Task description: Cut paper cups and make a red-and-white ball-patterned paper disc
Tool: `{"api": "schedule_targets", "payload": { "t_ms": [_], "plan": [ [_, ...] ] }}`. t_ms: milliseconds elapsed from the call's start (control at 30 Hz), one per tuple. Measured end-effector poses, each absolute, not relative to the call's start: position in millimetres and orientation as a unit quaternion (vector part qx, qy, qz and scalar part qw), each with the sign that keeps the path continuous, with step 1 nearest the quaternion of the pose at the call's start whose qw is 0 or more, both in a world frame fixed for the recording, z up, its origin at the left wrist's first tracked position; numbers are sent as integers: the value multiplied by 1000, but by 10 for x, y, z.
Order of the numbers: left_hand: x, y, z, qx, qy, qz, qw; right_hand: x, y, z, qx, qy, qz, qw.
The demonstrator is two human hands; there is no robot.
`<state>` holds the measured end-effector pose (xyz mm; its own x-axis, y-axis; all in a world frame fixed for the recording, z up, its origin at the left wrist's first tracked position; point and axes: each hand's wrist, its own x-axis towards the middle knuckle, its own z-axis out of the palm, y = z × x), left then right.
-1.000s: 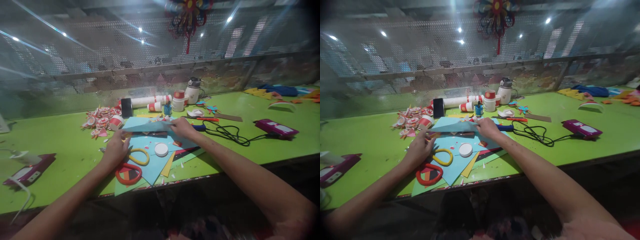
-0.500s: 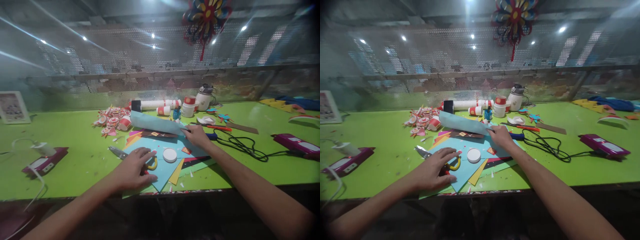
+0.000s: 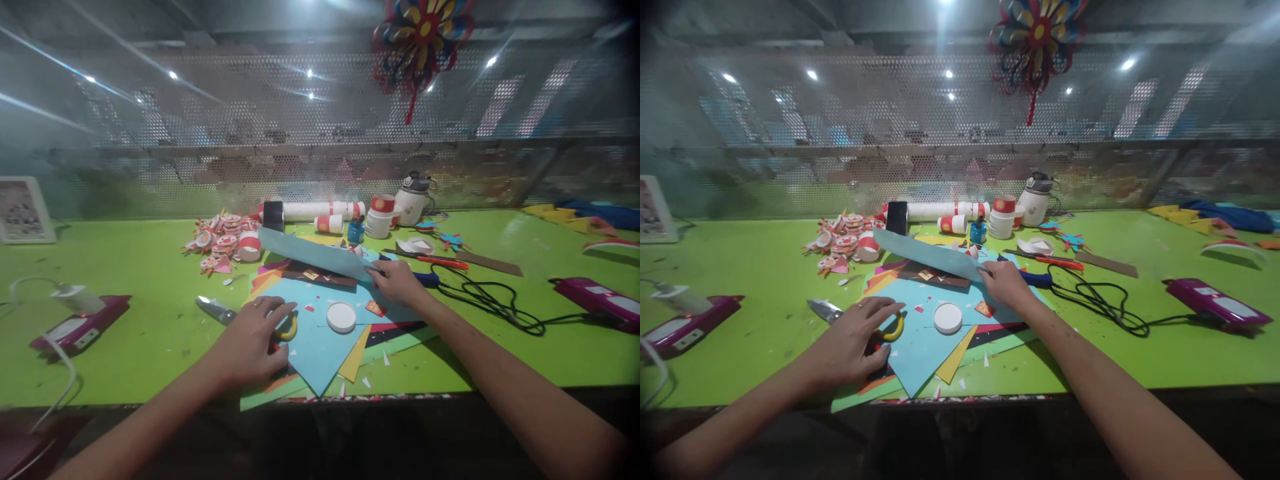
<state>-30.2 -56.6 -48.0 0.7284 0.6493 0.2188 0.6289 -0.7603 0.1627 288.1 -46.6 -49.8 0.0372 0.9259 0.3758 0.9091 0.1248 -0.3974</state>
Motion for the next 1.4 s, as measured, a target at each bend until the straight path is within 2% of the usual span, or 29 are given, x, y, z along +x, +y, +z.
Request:
{"api": "schedule_targets", "payload": {
  "t_ms": [267,400,600,1033,1233,1400],
  "plan": [
    [-506,-275,-323,907,391,122,97,2883,-521,-413,-653,-716,38,243],
    [-211,88,-264,909,387,144,59,2872,-545,-395,-645,-734,49,207],
    [345,513,-478,933,329,137,48,2896,-545,-385,-653,-735,54,174],
    [343,458,-550,942,296,127,96,2827,-606,-351,-637,-763,26,107],
    [381,294,-475,947,297,113,41,2782,-621,-318,-642,-762,29,85],
    [442,231,-506,946,303,117,-9,2710,-674,-286,-638,-770,-5,33]
  ]
}}
